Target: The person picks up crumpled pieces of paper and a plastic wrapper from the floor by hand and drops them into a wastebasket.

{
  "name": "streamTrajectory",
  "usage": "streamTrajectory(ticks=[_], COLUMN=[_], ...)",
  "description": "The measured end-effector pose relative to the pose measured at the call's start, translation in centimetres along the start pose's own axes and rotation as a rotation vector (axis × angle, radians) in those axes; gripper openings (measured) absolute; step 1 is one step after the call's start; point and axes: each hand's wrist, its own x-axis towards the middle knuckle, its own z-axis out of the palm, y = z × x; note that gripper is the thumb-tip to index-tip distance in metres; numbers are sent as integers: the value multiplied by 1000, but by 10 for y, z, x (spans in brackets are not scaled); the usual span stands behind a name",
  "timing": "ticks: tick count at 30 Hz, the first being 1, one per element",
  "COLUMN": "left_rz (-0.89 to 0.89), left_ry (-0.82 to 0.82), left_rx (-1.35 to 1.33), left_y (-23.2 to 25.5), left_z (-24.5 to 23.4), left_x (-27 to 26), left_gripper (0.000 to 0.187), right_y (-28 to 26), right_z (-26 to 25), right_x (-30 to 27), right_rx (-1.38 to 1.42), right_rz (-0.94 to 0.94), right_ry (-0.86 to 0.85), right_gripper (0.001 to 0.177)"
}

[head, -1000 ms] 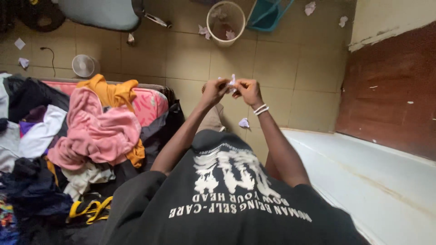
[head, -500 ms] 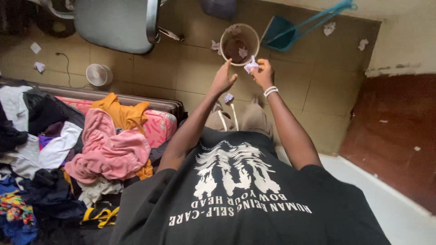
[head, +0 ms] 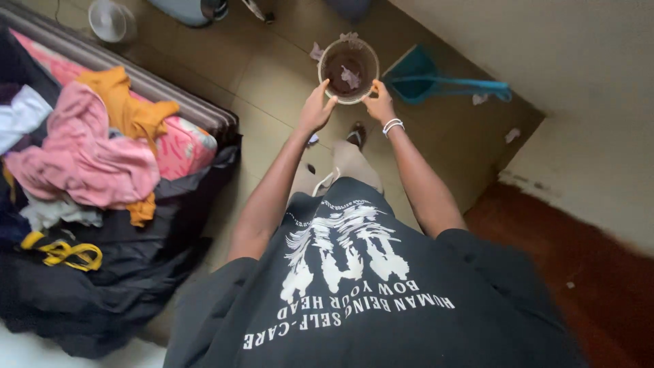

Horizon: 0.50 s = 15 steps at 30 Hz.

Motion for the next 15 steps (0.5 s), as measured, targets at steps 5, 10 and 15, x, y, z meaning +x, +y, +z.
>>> streamTrajectory(ticks=[5, 10, 15], left_rz=[-35, -31, -37], left_ry=[89, 224, 457], left_rx=[-115, -273, -207], left_y=[20, 30, -1], left_z=[-18, -70, -138], left_x=[-12, -53, -138], left_gripper=[53, 48, 45], right_y=[-19, -70, -153], right_z=[-20, 10, 108], right_x=[19, 21, -27], right_rx=[278, 215, 145], right_rz=[-9, -266, -419], right_ry=[-197, -419, -758], right_gripper=[58, 49, 48])
